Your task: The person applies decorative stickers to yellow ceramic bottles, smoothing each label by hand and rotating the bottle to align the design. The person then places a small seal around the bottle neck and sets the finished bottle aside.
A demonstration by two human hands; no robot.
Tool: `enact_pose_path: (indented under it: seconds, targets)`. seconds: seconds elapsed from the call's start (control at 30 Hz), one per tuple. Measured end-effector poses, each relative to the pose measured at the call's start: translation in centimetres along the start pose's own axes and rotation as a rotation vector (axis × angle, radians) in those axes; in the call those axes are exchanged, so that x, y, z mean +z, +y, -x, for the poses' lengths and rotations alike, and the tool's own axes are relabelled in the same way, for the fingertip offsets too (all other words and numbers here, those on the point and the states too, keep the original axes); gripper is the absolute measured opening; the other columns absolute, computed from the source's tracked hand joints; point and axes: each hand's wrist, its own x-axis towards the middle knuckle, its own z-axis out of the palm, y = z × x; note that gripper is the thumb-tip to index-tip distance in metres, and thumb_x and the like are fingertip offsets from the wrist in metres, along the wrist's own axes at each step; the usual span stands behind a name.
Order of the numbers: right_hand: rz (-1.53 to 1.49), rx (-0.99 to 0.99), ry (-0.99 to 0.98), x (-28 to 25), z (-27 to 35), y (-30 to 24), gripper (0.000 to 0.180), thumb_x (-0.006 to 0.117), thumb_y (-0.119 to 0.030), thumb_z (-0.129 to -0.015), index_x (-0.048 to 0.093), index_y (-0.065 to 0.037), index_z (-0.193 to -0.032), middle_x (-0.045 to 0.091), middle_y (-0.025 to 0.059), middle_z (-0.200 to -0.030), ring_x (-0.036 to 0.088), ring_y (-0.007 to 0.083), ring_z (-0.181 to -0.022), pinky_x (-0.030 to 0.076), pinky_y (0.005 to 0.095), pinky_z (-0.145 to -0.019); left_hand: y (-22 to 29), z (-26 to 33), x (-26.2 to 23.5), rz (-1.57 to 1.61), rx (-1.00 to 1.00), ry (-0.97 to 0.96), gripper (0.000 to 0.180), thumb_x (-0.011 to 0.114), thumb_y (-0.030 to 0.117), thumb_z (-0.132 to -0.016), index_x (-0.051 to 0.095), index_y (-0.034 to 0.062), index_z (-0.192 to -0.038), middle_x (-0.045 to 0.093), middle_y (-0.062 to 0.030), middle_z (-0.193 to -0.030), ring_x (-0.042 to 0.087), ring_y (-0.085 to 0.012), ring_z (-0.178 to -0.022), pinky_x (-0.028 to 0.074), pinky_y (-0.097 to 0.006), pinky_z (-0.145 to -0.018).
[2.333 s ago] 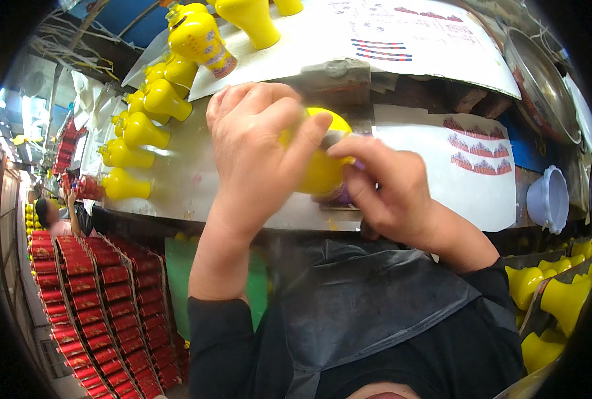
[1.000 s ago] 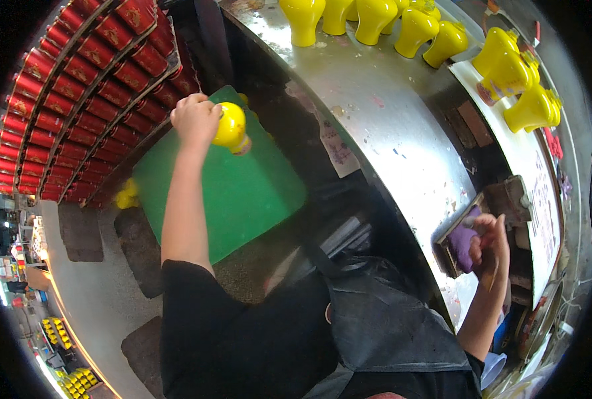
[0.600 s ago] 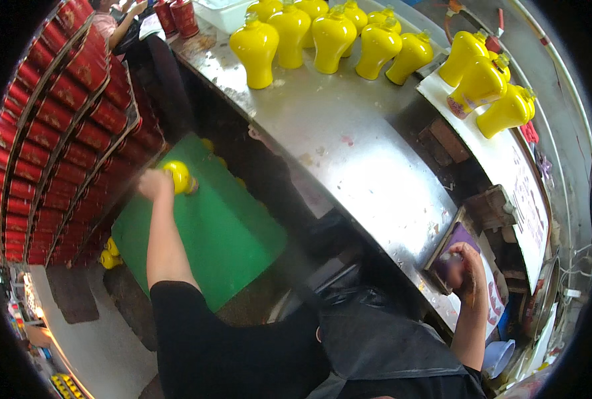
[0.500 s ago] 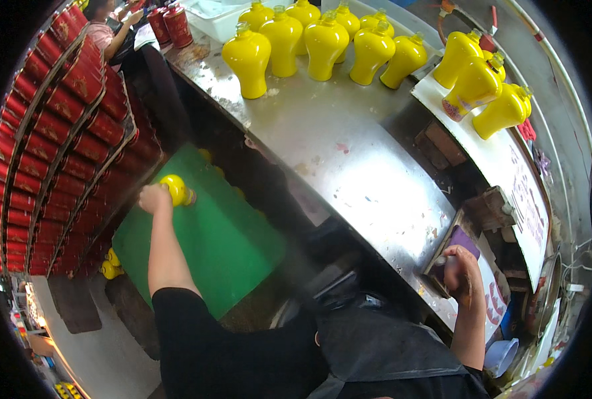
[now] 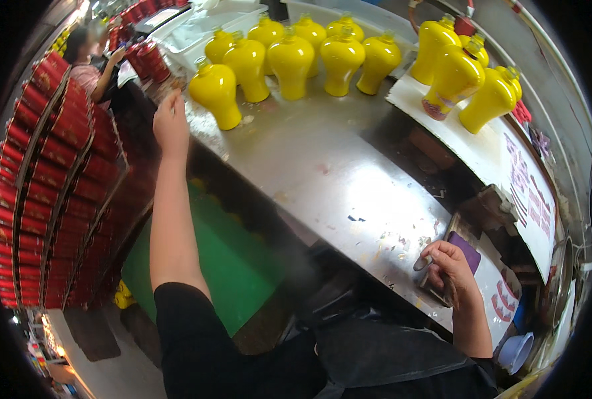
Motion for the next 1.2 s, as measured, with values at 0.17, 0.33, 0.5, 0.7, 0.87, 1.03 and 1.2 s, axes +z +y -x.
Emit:
enact_pose_path:
  seconds: [0.17,0.33,0.5,0.7,0.87,1.03,1.2]
  targets:
    - [-0.032,-0.032,0.117,-1.8,2.4,0.1,0.024,0.066,-0.027,-0.101,0.069,-0.003,-0.102,0.063,0.0011,-0.078,0.045,0.0064,-0.046,0.031,0.0213,-0.043,4.3,-5.6,6.6,-0.094,-0.117,-0.14,0.065,0.067,0.05,-0.095,0.061,0.0031,-0.14,0.071,-0.026,-0.121,0.067,-0.0411,-0.116,0.05,-0.045,-0.101]
    - [-0.076,-0.047,0.183,-3.4,4.3,1.3,0.024,0.059,-0.026,-0.103,0.066,-0.003,-0.103,0.048,-0.0003,-0.052,0.04,0.008,-0.038,0.028,0.023,-0.039,6.2,-3.6,6.0,-0.119,-0.022,-0.142,0.049,0.072,0.046,-0.093,0.074,0.0051,-0.12,0.075,-0.021,-0.108,0.071,-0.0389,-0.102,0.053,-0.048,-0.091]
    - [-0.095,-0.017,0.117,-4.4,4.4,2.4,0.021,0.066,-0.025,-0.102,0.07,-0.005,-0.107,0.064,0.0003,-0.074,0.05,0.0054,-0.05,0.039,0.0216,-0.045,14.1,3.3,3.4,-0.058,0.381,-0.196,0.036,0.081,0.013,-0.081,0.073,0.0009,-0.114,0.073,-0.0171,-0.118,0.065,-0.036,-0.112,0.05,-0.045,-0.101]
    - [0.145,-0.423,0.155,-4.1,5.1,1.6,0.016,0.066,-0.016,-0.101,0.07,-0.003,-0.109,0.066,-0.0002,-0.08,0.06,0.0068,-0.065,0.046,0.0238,-0.056,29.0,9.7,-1.3,0.461,0.287,-0.527,0.021,0.075,0.011,-0.092,0.071,0.0005,-0.109,0.072,-0.013,-0.114,0.065,-0.0267,-0.11,0.048,-0.039,-0.103]
    - [0.471,-0.576,0.396,-5.2,7.3,0.5,0.043,0.073,-0.031,-0.094,0.066,0.0,-0.124,0.074,0.021,-0.108,0.074,0.0336,-0.097,0.058,0.0407,-0.086,41.1,16.4,-1.0,0.847,0.064,-0.978,0.021,0.063,0.018,-0.104,0.071,0.0005,-0.113,0.071,-0.0079,-0.112,0.065,-0.0154,-0.101,0.051,-0.029,-0.093]
    - [0.63,-0.592,0.509,-8.4,8.3,0.7,0.09,0.082,-0.033,-0.084,0.036,-0.004,-0.156,0.068,0.0253,-0.124,0.069,0.0369,-0.111,0.054,0.0407,-0.094,50.3,23.8,5.6,0.923,-0.085,-1.383,0.026,0.063,0.023,-0.103,0.072,-0.0004,-0.11,0.072,-0.0043,-0.098,0.066,-0.0116,-0.084,0.053,-0.025,-0.08]
    - [0.25,-0.44,0.444,-11.3,5.8,2.8,0.094,0.078,-0.039,-0.089,0.029,0.002,-0.158,0.056,0.0256,-0.144,0.058,0.0347,-0.132,0.047,0.0412,-0.109,50.8,28.7,8.9,1.092,-0.122,-1.334,0.048,0.055,0.021,-0.106,0.046,-0.0003,-0.149,0.05,-0.0145,-0.145,0.048,-0.0222,-0.133,0.036,-0.035,-0.114]
